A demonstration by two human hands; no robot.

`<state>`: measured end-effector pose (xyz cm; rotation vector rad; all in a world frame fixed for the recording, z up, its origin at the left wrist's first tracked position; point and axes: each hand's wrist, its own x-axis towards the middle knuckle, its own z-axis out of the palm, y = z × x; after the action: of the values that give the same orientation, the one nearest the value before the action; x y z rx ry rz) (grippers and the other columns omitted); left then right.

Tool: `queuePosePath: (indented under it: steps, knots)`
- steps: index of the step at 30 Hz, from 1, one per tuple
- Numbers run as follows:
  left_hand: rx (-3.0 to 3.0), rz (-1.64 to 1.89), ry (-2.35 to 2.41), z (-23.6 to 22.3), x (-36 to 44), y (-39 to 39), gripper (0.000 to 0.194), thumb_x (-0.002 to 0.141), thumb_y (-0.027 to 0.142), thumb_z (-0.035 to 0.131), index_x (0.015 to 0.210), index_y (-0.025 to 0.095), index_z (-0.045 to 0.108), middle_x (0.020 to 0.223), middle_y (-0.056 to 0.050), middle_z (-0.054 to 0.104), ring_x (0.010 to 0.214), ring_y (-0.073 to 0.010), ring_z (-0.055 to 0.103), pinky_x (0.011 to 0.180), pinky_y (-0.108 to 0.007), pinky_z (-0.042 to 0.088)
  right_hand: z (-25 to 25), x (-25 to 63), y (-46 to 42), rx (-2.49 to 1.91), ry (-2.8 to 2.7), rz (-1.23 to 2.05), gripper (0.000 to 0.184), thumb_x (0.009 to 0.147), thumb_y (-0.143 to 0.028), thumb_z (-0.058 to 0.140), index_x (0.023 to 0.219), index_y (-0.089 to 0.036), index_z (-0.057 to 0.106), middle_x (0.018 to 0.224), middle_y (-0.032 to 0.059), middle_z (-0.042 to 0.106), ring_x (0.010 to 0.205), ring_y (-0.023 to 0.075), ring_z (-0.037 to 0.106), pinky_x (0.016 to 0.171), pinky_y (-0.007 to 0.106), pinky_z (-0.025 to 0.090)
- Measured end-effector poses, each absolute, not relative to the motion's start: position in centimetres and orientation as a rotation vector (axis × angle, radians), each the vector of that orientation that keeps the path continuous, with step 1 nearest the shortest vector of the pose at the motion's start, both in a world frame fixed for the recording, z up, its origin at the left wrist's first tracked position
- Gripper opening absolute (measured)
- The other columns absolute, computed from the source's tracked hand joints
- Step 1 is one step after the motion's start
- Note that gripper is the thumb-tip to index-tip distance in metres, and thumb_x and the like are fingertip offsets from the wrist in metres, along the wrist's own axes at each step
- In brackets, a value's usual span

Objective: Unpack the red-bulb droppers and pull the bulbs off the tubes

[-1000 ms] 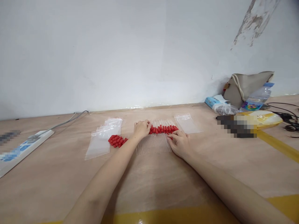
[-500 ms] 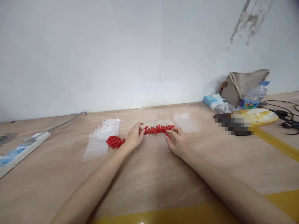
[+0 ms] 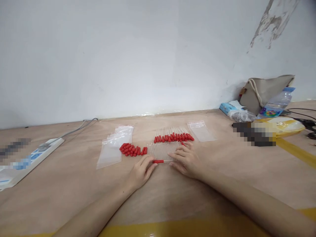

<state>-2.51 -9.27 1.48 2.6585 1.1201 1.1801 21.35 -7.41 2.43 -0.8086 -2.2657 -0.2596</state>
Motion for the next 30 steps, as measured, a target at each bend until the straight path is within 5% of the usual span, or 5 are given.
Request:
queuePosePath:
  steps: [10,17,30]
  knots:
    - [2.85,1.104,1.088,2.4,-1.5,-9.8,0.024,0.081,0.028,0.056,0.104,0.021,0.056,0.093,-0.005,0.061,0.085,-0.0171,0.054,0.077,-0.033,0.041,1.4,20.7,-8.3,-0.782,-2.267,-0.296,0.018,0.085,-0.025,0.048,0.094,-0.023,0.063,0.066,-0.0013,0.058,0.069,0.0122,0.048,0.091,0.04,0.024]
    - [2.908,1.002,1.164,2.7,-1.0,-9.8,0.014,0.085,0.027,0.05,0.083,0.021,0.061,0.076,-0.001,0.061,0.077,-0.0153,0.051,0.08,-0.036,0.031,1.3,20.7,-8.5,-0.702,-2.29,-0.334,0.014,0.084,-0.023,0.048,0.087,-0.023,0.062,0.062,-0.003,0.056,0.067,0.011,0.046,0.091,0.04,0.022]
    - [2.923,0.822,1.166,3.2,-1.3,-10.5,0.02,0.087,0.026,0.042,0.075,0.02,0.057,0.071,-0.002,0.058,0.073,-0.0166,0.047,0.078,-0.037,0.031,1.1,21.3,-9.1,-0.631,-2.261,-0.397,0.025,0.082,-0.017,0.048,0.102,-0.028,0.059,0.065,-0.0064,0.062,0.068,0.0092,0.049,0.092,0.038,0.022]
